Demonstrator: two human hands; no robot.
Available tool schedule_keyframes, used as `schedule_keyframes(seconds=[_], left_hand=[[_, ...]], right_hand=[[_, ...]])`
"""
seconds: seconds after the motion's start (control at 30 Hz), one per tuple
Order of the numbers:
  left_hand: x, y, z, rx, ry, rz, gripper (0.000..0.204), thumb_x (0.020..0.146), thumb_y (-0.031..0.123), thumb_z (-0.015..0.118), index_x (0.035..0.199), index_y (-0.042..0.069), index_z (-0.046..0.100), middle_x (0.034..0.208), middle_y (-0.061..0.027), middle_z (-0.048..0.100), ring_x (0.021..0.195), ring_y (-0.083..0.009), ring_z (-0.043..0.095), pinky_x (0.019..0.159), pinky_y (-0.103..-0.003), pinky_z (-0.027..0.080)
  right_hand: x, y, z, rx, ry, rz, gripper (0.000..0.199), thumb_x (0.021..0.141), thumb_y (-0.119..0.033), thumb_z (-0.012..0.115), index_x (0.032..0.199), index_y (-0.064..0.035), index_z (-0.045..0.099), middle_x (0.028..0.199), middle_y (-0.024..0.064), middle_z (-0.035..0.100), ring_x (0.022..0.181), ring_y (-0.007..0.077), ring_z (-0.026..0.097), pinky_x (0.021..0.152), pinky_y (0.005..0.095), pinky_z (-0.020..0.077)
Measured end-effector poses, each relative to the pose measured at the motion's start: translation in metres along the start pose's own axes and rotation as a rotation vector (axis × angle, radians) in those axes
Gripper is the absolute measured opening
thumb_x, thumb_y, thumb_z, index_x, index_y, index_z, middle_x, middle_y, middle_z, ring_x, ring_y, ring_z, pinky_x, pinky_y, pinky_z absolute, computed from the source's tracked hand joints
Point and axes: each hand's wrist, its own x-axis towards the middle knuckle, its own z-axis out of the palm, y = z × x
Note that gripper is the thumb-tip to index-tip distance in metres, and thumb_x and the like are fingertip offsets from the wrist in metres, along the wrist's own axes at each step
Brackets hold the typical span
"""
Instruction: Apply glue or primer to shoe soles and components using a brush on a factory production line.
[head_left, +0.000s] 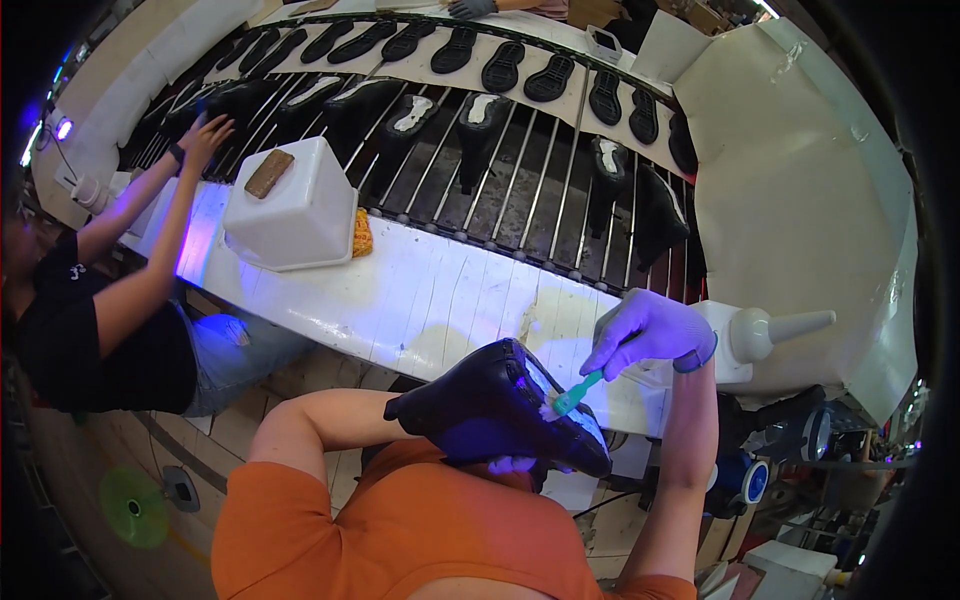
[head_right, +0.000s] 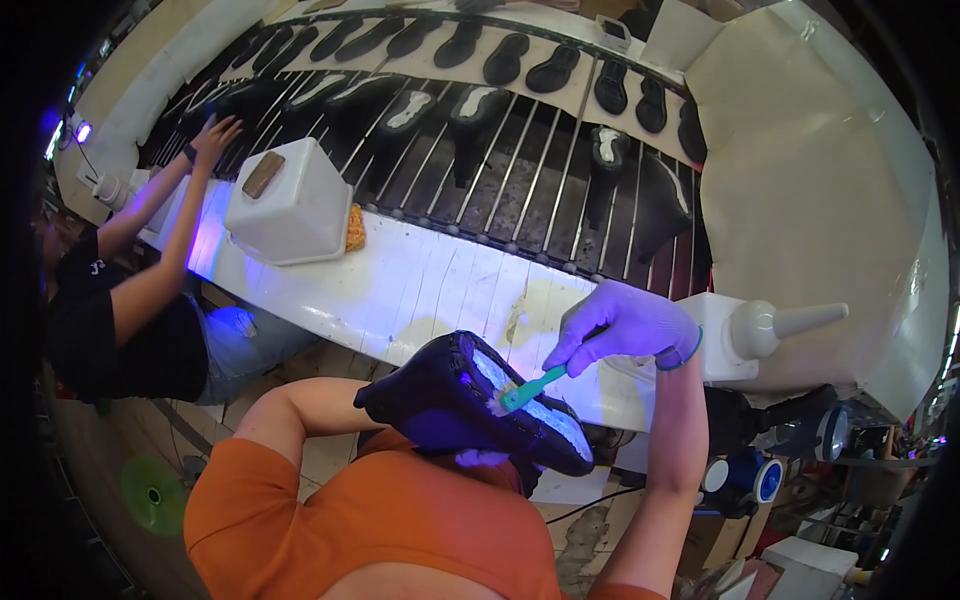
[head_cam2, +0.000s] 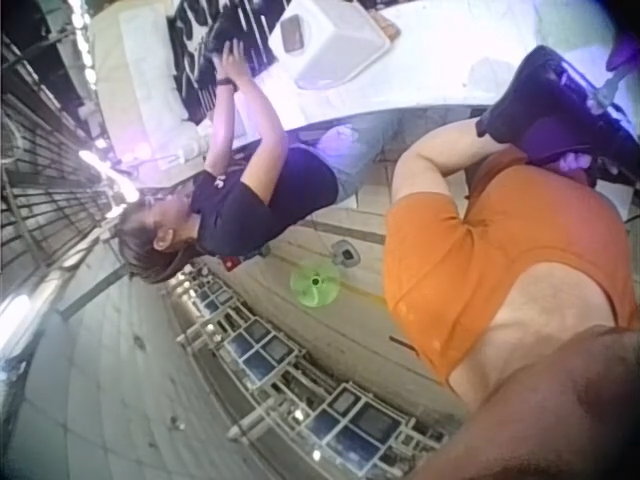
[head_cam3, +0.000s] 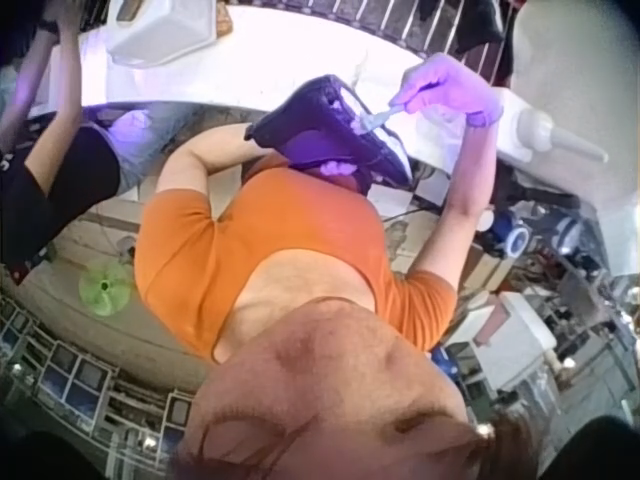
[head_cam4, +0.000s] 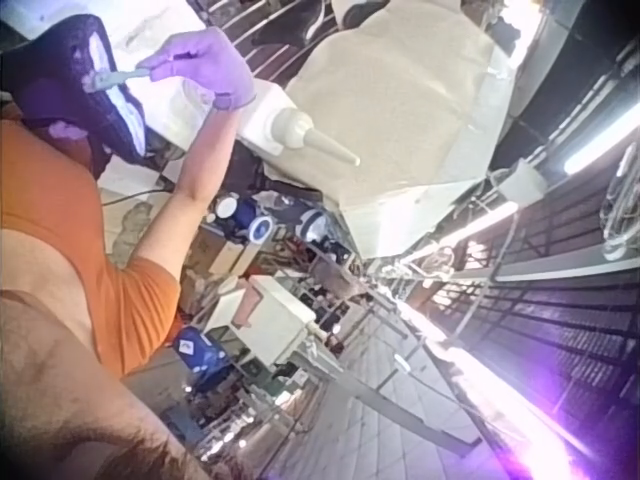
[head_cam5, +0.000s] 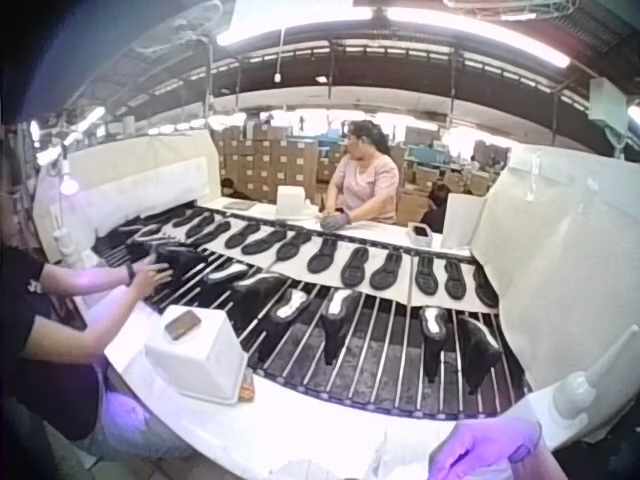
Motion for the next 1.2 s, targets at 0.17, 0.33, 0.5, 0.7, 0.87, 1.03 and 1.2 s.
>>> schedule_keyframes(seconds=[0.17,0.33,0.5,0.7,0.87,1.03,1.2], left_hand=[[0.002,0.016,0.01,0.126,0.164,-0.016,0.025,0.092,0.027,0.063,0.092,0.003,0.062,0.07,-0.007,0.061,0.055,-0.0115,0.059,0.047,-0.023,0.045],[-0.001,0.03,0.017,0.199,0.339,0.055,0.03,0.093,0.032,0.061,0.09,0.002,0.061,0.069,-0.0075,0.06,0.055,-0.0129,0.058,0.049,-0.025,0.046],[0.019,0.02,-0.006,0.168,0.311,0.163,0.02,0.088,0.026,0.069,0.087,0.007,0.063,0.062,-0.0024,0.058,0.049,-0.01,0.056,0.044,-0.025,0.044],[0.047,-0.002,-0.044,-0.172,0.333,0.458,0.019,0.097,0.024,0.052,0.106,0.009,0.06,0.092,-0.0015,0.062,0.086,-0.0079,0.059,0.076,-0.025,0.049],[0.042,-0.005,-0.066,-0.41,0.269,0.188,0.029,0.101,0.031,0.042,0.112,0.008,0.058,0.099,-0.0015,0.061,0.091,-0.0075,0.058,0.084,-0.022,0.047],[0.05,-0.011,-0.075,-0.403,0.31,0.186,0.041,0.097,0.038,0.051,0.122,0.006,0.057,0.111,-0.0068,0.064,0.096,-0.0148,0.063,0.088,-0.029,0.05],[0.043,-0.012,-0.064,-0.116,0.385,0.235,0.04,0.098,0.038,0.047,0.117,0.004,0.059,0.105,-0.0034,0.063,0.09,-0.0094,0.059,0.083,-0.025,0.049]], right_hand=[[-0.009,-0.002,0.017,-0.029,0.216,-0.108,0.025,0.074,0.0,0.075,0.099,-0.0011,0.073,0.079,0.0083,0.07,0.073,0.0129,0.066,0.067,0.0252,0.0508],[-0.017,-0.016,0.031,-0.137,0.39,-0.151,0.025,0.075,-0.003,0.075,0.1,-0.0034,0.074,0.078,0.0075,0.07,0.071,0.0124,0.065,0.066,0.0253,0.0496],[-0.019,-0.025,0.035,-0.157,0.44,-0.075,0.026,0.076,-0.005,0.075,0.101,-0.0047,0.073,0.079,0.0076,0.07,0.071,0.0119,0.064,0.066,0.0255,0.0499],[-0.021,-0.026,0.04,-0.116,0.469,-0.087,0.025,0.077,-0.006,0.075,0.102,-0.0056,0.073,0.079,0.0078,0.07,0.07,0.0117,0.063,0.065,0.0256,0.0494],[-0.026,-0.025,0.042,-0.152,0.483,-0.031,0.026,0.076,-0.007,0.076,0.102,-0.0059,0.074,0.079,0.0057,0.069,0.07,0.0089,0.06,0.064,0.0243,0.0474],[-0.027,-0.02,0.041,-0.161,0.522,0.044,0.026,0.076,-0.009,0.077,0.102,-0.0064,0.074,0.078,0.0043,0.069,0.069,0.0072,0.059,0.063,0.0237,0.0462],[-0.03,-0.009,0.041,-0.146,0.492,0.028,0.026,0.075,-0.009,0.077,0.101,-0.0059,0.074,0.077,0.0036,0.069,0.067,0.0074,0.059,0.062,0.0236,0.0458]])
